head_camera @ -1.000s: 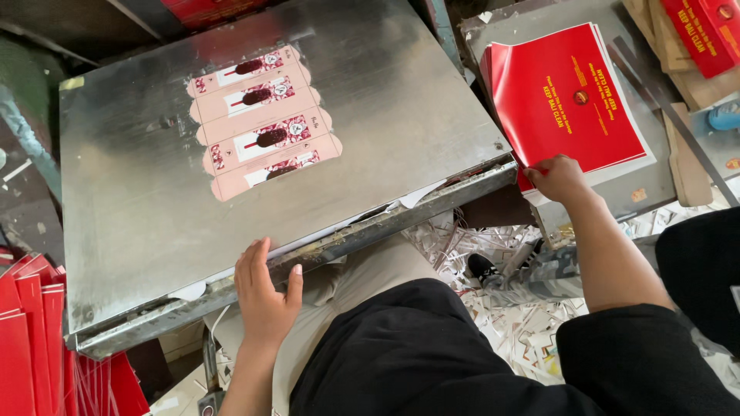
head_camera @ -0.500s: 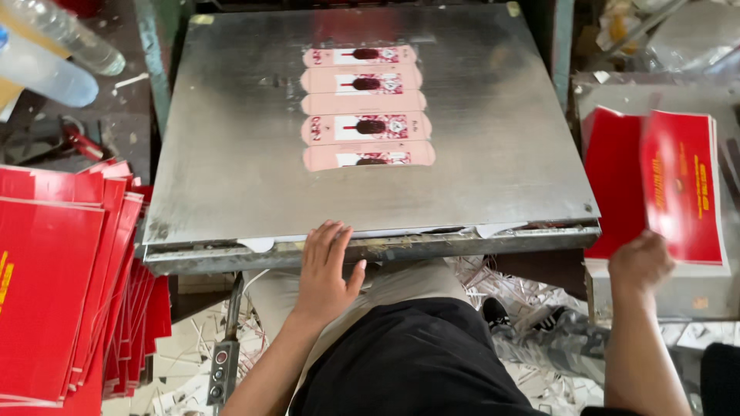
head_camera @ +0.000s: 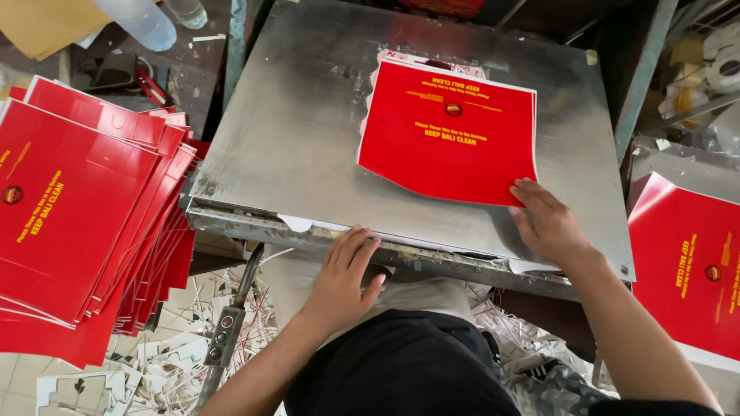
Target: The person places red printed sheets onto a creasing and cutting press machine, pulls the lever to operate the press, and then removes the processed sheets. They repeat this process with multiple sheets, stacking the finished items on the side.
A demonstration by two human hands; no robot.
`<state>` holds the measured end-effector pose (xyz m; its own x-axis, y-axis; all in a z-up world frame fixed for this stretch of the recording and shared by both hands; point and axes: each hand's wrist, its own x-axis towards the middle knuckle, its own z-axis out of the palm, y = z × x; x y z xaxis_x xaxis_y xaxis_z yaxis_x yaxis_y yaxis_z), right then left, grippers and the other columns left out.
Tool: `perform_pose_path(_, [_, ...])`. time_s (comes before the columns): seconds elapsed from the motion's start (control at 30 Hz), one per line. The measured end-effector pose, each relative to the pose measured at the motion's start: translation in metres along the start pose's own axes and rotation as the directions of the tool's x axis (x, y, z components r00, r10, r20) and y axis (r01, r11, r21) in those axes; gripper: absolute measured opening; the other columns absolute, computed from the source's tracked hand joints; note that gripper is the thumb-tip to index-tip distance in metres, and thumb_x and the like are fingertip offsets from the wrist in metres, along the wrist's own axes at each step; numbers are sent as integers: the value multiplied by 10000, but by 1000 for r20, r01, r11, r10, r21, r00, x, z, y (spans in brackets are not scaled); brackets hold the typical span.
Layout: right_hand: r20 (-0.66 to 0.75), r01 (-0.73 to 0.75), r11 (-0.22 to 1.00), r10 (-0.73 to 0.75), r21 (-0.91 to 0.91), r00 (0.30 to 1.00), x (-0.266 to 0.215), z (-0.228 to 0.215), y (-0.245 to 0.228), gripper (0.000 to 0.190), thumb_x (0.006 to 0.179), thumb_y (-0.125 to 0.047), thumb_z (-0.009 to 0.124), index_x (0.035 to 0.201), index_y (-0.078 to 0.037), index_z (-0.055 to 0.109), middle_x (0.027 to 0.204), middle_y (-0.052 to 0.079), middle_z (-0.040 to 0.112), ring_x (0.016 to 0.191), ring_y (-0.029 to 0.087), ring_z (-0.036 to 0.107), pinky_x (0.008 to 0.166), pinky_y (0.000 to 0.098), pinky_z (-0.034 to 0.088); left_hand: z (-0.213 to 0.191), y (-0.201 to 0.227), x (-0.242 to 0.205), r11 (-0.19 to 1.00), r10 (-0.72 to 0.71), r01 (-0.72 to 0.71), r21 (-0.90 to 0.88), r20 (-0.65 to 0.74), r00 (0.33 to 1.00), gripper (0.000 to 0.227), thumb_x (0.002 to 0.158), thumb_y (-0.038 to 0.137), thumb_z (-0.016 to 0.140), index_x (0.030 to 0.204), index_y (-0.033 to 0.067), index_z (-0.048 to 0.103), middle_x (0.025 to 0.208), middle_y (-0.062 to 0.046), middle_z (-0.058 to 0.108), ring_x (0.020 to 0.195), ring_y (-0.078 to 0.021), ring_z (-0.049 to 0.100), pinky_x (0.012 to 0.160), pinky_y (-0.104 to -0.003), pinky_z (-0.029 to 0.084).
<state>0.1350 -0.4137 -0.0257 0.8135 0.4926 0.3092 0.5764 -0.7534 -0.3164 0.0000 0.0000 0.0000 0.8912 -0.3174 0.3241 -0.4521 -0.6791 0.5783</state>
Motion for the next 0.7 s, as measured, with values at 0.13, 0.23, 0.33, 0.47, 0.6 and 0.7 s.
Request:
perform_pose_path(0.13, [419, -457, 889, 399, 42, 815, 72, 0, 1, 616, 867, -319, 719, 1429, -94, 602, 1575, 82, 475, 1399, 281, 513, 1094, 415, 486, -17, -4, -50, 969, -243, 244, 44, -30, 970, 575, 936, 270, 667, 1430, 23, 507, 1472, -197, 503, 1409, -365, 460, 1173, -569, 364])
perform_pose_path(0.23, [534, -661, 748, 585, -64, 611, 107, -22, -21, 705, 779, -342, 802, 1417, -118, 602, 1646, 43, 377, 1393, 295, 488, 1042, 424, 513, -26, -27, -109, 910, -406, 411, 51, -83, 910, 605, 923, 277, 677, 1436, 13, 494, 1454, -236, 494, 1365, -392, 484, 1122, -551, 420])
perform_pose_path(0.33, [565, -656, 748, 583, -95, 583, 117, -25, -27, 731, 776, -332, 823, 1436, -130, 583, 1637, 57, 406, 1432, 290, 455, 1032, 442, 523, -35, -51, -170, 786, -580, 605, 131, -185, 793, 610, 893, 271, 657, 1421, 6, 504, 1440, -257, 503, 1349, -418, 498, 1103, -595, 425])
perform_pose_path(0.47, [598, -519, 848, 471, -106, 649, 123, -13, -27, 754, 798, -362, 773, 1488, -177, 532, 1624, 61, 433, 1480, 272, 410, 1072, 433, 496, -43, -90, -255, 376, -848, 866, 330, -254, 465, 832, 801, 484, 678, 1478, 49, 464, 1384, -277, 537, 1219, -507, 552, 980, -671, 452])
perform_pose_path(0.6, [643, -542, 825, 503, -159, 578, 132, -12, -28, 784, 803, -373, 792, 1508, -189, 503, 1625, 42, 425, 1502, 250, 381, 1109, 414, 471, -72, -104, -265, -145, -968, 983, 110, 189, -164, 691, 871, 599, 571, 1292, 53, 607, 1184, -215, 749, 1125, -440, 673, 929, -478, 479])
perform_pose_path(0.7, [662, -562, 818, 491, -126, 566, 134, -17, -32, 742, 764, -384, 824, 1453, -235, 591, 1673, 34, 364, 1546, 230, 328, 1167, 406, 395, -61, -110, -289, -215, -872, 976, 45, 441, -212, 500, 987, 537, 428, 1301, 204, 630, 1120, -96, 801, 876, -284, 818, 898, -371, 500])
